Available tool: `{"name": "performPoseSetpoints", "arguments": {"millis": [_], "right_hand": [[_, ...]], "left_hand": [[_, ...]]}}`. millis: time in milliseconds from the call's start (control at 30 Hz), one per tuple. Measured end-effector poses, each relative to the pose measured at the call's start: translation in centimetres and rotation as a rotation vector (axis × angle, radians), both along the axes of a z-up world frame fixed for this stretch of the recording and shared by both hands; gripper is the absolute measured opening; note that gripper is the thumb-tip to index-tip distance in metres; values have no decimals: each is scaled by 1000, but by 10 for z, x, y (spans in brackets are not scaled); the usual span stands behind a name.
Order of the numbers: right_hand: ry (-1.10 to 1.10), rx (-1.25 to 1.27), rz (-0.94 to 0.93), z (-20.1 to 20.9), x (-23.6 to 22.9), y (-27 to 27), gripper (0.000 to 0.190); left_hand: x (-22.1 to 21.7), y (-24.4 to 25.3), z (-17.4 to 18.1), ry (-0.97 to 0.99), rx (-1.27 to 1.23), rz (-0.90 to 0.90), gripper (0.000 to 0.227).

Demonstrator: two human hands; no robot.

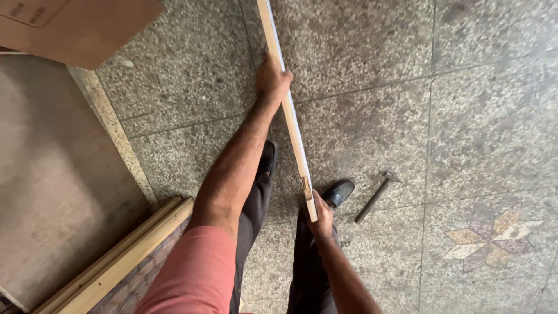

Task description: The person retrieves a wooden frame and a metal bracket, then kneels on the floor to attach the bracket to the frame using a corded drill and screws. The person drills multiple screws into the bracket to secure it to the wood.

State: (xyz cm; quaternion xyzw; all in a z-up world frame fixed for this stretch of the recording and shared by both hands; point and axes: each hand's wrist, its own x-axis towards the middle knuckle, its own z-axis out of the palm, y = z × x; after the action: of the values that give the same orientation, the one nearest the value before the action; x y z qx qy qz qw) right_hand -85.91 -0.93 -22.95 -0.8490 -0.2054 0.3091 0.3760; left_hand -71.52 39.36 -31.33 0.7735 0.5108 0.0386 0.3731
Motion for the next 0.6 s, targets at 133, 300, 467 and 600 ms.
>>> {"name": "performPoseSetpoints", "arguments": {"millis": [133,300,467,600], "right_hand": [[-36,71,10,-24,8,12,51],[191,-58,-103,-47,16,23,50],[396,-7,-196,-62,26,16,52],[114,-93,28,-63,31,13,60]], "left_hand": [[15,6,-3,-43,-16,6,66],[23,14,-10,71,-40,1,58],[27,9,-32,55,3,12,52],[19,15,-29,46,-34,-14,67]]}}
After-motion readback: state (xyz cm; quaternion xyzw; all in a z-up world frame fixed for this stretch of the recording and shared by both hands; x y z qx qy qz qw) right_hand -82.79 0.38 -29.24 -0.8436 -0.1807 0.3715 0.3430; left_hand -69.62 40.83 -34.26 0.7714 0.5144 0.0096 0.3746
